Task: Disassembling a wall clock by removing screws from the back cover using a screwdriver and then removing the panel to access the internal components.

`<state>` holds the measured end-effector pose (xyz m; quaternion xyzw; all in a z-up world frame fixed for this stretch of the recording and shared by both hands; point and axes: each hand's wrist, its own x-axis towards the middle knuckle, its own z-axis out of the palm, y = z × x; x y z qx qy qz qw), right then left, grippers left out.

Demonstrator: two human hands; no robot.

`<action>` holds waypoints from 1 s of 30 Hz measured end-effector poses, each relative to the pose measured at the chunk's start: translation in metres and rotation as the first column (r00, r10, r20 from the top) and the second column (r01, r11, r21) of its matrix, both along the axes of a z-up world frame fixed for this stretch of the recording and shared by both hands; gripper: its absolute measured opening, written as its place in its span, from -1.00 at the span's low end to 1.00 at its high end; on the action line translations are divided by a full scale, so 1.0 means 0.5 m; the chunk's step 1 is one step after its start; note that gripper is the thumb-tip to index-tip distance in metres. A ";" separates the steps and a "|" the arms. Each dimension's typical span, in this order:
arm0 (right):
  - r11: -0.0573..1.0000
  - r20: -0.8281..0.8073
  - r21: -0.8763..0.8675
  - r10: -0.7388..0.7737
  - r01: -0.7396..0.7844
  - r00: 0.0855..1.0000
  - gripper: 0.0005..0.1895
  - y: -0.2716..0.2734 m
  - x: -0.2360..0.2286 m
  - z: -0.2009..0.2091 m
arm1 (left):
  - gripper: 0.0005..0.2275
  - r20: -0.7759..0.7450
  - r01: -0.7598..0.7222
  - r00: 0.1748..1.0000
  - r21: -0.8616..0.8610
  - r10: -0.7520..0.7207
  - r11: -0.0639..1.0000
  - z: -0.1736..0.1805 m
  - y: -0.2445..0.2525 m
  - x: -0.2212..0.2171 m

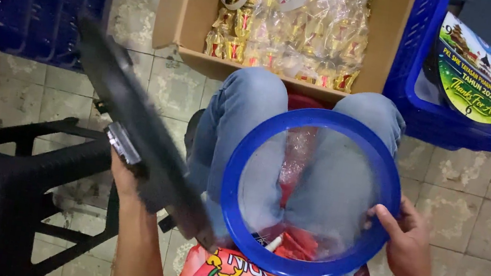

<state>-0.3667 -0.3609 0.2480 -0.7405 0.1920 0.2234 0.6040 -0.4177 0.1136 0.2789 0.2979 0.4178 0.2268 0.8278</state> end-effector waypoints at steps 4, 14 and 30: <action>0.951 -0.103 0.297 -0.054 0.083 0.993 -0.53 0.024 -0.012 -0.002 | -0.43 0.245 0.148 0.961 -0.055 -0.131 0.987 -0.039 0.018 -0.002; 0.917 -0.112 0.399 0.015 0.032 0.994 -0.52 0.075 -0.001 0.030 | -0.47 0.738 0.460 0.610 -0.033 -0.289 0.887 -0.146 0.086 -0.011; 0.917 0.096 0.364 -0.211 0.163 0.973 -0.58 0.280 0.418 0.088 | -0.57 0.922 0.564 0.286 0.058 -0.261 0.824 -0.242 0.150 -0.159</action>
